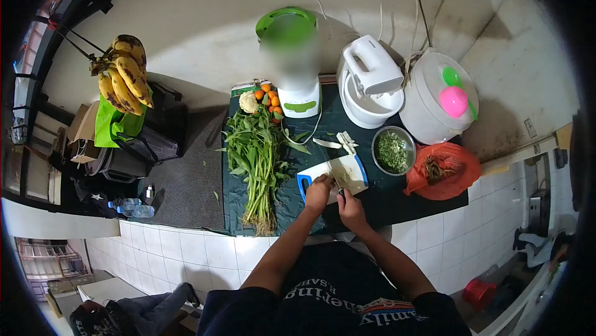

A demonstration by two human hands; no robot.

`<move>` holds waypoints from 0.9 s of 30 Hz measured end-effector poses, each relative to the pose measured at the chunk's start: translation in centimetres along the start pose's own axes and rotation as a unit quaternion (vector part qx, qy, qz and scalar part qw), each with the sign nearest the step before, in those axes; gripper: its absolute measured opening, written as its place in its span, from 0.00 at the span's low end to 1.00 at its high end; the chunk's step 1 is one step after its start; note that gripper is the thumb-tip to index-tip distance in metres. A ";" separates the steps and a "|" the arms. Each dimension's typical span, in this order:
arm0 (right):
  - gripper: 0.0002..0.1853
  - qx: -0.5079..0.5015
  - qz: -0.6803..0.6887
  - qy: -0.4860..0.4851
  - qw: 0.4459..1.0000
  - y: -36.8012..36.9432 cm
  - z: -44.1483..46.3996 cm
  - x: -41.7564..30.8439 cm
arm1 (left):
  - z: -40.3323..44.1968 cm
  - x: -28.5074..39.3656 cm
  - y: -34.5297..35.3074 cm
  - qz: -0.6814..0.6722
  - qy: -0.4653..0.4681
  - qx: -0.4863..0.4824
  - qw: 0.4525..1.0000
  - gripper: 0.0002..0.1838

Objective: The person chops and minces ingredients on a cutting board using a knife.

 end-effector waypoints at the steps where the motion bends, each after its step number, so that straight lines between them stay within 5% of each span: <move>1: 0.20 0.000 -0.001 0.003 1.000 -0.2 -0.3 0.0 | -0.1 -0.3 0.2 -0.001 0.000 -0.003 1.000 0.07; 27: 0.21 0.030 -0.019 -0.002 0.999 0.8 -1.3 0.3 | -0.8 -0.5 0.2 0.041 0.053 -0.024 0.997 0.12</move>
Point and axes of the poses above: each hand's wrist, its own z-axis towards the middle knuckle, its own y-axis out of the palm, x = y × z, the point moved 5 cm from there along z, towards the middle knuckle, and after that the axes turned 8 degrees about -z, right-handed, at the moved point
